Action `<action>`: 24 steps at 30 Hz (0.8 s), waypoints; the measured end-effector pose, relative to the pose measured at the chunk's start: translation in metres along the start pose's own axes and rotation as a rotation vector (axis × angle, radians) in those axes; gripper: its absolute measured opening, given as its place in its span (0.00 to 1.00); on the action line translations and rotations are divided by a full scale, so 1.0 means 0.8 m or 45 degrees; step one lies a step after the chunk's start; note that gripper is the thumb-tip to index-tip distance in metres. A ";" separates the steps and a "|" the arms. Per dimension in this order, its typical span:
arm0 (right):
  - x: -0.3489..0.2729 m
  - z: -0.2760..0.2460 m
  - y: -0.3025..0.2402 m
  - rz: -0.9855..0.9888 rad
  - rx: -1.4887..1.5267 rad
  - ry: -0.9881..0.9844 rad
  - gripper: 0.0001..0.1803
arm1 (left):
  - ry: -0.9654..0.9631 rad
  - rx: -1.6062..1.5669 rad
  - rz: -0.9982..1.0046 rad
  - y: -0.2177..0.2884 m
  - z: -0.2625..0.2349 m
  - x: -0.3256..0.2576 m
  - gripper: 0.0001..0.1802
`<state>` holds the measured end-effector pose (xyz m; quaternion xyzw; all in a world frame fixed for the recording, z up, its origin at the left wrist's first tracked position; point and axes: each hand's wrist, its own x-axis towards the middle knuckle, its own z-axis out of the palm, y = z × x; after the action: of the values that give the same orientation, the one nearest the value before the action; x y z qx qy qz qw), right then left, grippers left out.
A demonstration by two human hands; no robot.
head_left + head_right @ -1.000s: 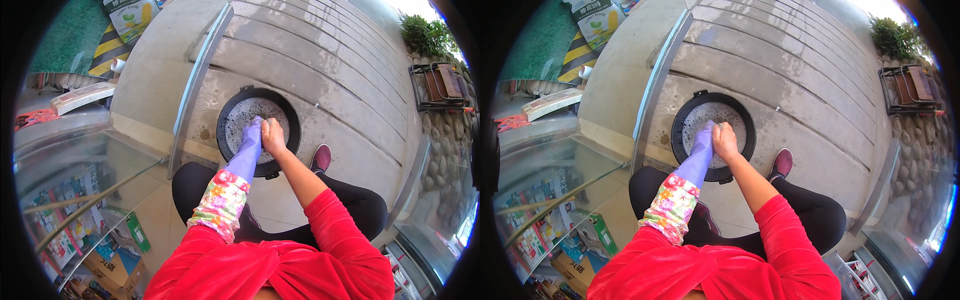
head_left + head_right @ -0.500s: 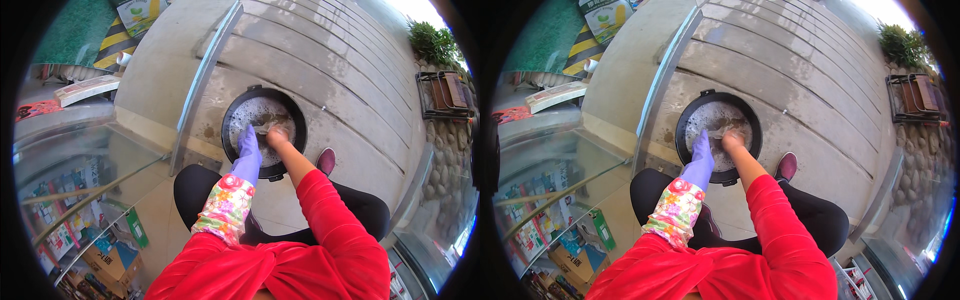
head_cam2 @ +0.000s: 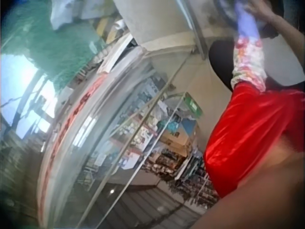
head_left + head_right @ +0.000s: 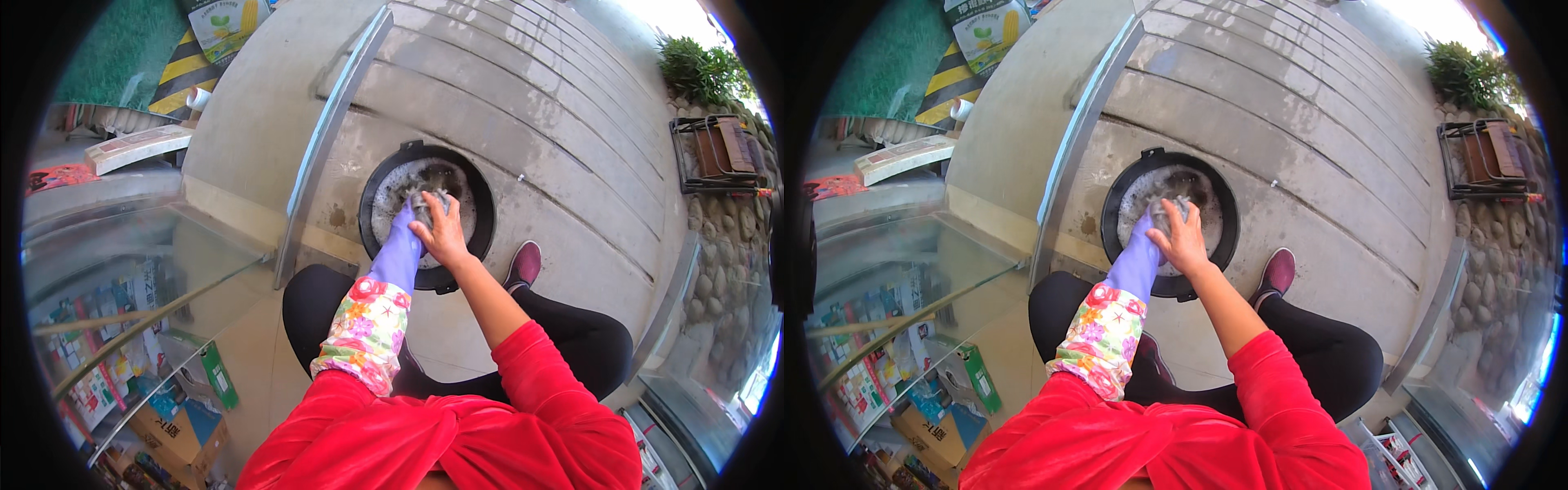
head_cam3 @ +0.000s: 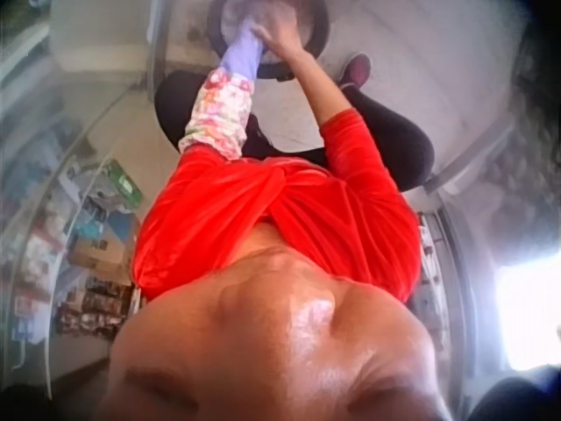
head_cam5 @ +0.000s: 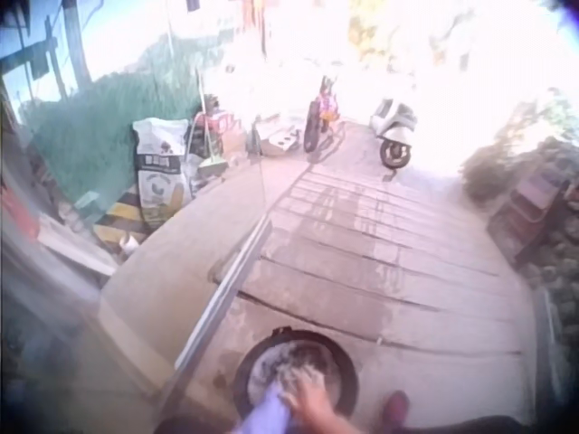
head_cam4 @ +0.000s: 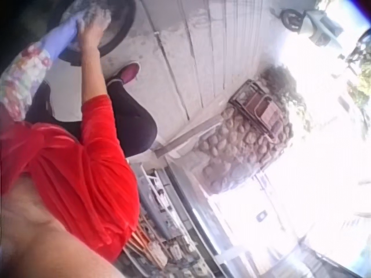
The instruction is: The person attaches a grey microfiber mop pad to a mop head, securing it with both hands. They then attach the mop head to a metal handle and place the assembled mop upright against a wall. Finally, the person wipes a wooden plank with a cloth and wrings the cloth in a bucket of water.
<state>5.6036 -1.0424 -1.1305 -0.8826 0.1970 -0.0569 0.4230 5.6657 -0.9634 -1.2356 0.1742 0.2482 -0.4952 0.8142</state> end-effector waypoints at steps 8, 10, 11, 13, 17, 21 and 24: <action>0.026 0.027 0.017 0.420 0.286 -0.122 0.27 | 0.309 0.423 0.141 0.002 -0.024 -0.004 0.25; 0.043 0.026 0.059 0.655 0.589 -0.281 0.30 | 0.559 0.734 0.208 -0.003 0.002 -0.013 0.29; 0.048 0.024 0.054 0.692 0.725 -0.328 0.30 | 0.685 0.798 0.222 -0.002 0.015 -0.025 0.33; 0.063 0.022 0.061 0.961 0.784 -0.344 0.31 | 0.755 0.516 0.262 -0.003 0.041 -0.044 0.35; 0.065 0.050 0.109 0.702 -0.099 -0.162 0.26 | 0.873 2.492 0.324 0.018 0.031 -0.068 0.37; 0.039 0.075 0.084 0.419 -0.545 -0.882 0.33 | 1.043 2.958 0.156 0.024 0.033 -0.073 0.45; 0.056 0.049 0.083 0.751 -0.374 -0.724 0.22 | 0.908 2.505 0.239 0.029 0.035 -0.078 0.38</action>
<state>5.6356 -1.0692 -1.2095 -0.8201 0.3223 0.3403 0.3284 5.6687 -0.9235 -1.1759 0.9131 -0.0528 -0.3333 0.2286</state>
